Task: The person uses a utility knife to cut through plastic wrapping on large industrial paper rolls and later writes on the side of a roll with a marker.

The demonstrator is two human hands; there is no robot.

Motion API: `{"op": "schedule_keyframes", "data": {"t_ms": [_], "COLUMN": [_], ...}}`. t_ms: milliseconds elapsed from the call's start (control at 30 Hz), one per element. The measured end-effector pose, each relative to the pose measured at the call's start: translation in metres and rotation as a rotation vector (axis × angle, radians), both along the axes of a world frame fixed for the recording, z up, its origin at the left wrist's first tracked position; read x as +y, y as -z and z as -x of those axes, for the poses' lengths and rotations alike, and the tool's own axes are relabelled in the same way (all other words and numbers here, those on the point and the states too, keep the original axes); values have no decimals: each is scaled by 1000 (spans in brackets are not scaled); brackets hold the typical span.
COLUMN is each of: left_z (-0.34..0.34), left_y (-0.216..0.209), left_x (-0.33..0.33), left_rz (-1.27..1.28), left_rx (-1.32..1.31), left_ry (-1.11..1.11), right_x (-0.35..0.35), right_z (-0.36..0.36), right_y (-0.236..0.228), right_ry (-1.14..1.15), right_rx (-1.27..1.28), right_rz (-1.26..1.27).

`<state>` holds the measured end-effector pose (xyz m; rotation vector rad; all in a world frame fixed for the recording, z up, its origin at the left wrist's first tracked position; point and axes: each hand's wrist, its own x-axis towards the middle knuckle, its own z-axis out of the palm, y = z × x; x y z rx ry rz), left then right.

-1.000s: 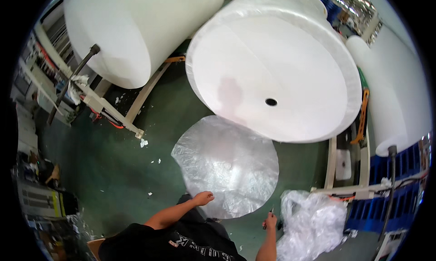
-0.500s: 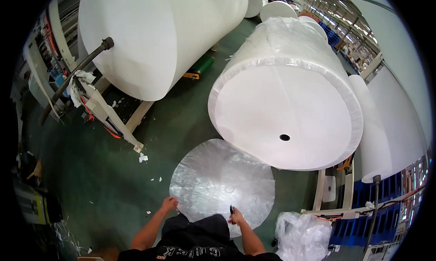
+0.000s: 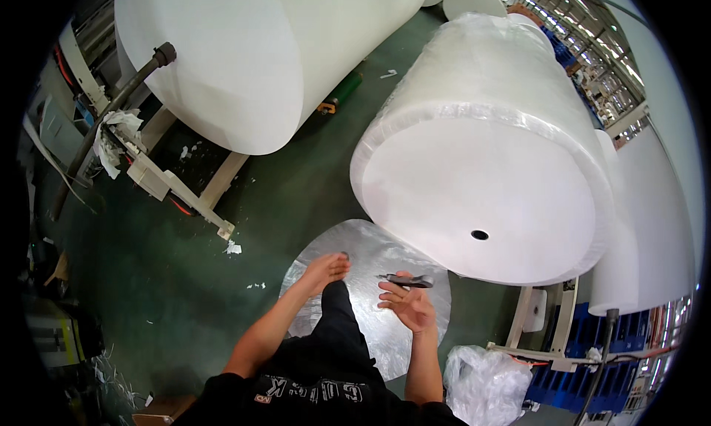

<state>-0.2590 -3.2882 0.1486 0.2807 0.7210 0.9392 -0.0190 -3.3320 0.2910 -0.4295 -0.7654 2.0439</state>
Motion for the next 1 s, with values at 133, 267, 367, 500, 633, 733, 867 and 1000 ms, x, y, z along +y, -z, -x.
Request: {"op": "schedule_keyframes", "data": {"t_ms": [133, 267, 367, 500, 633, 733, 867, 1000], "left_z": [-18, -59, -89, -101, -106, -107, -86, -80], "left_y": [-9, -2, 5, 29, 36, 41, 49, 50], "left_x": [107, 221, 295, 367, 403, 418, 417, 416], "left_rz": [-14, 95, 235, 509, 641, 729, 635, 591], "left_rx": [-71, -187, -216, -393, -518, -493, -637, -645], "left_ry": [-33, -115, -241, -438, -571, -604, -511, -578], "right_x": [77, 147, 211, 312, 401, 460, 521, 560], "right_z": [1, -31, -44, -38, 3, 30, 62, 110], "right_y": [9, -22, -77, -150, -200, -211, -193, -160], "right_ry": [294, 351, 325, 14, -312, -385, -450, -547], "right_rx": [-338, -458, -672, -1037, -1259, -1431, -1433, -1539], "right_rz": [-140, -166, -212, -424, -489, -655, -697, -608]}}
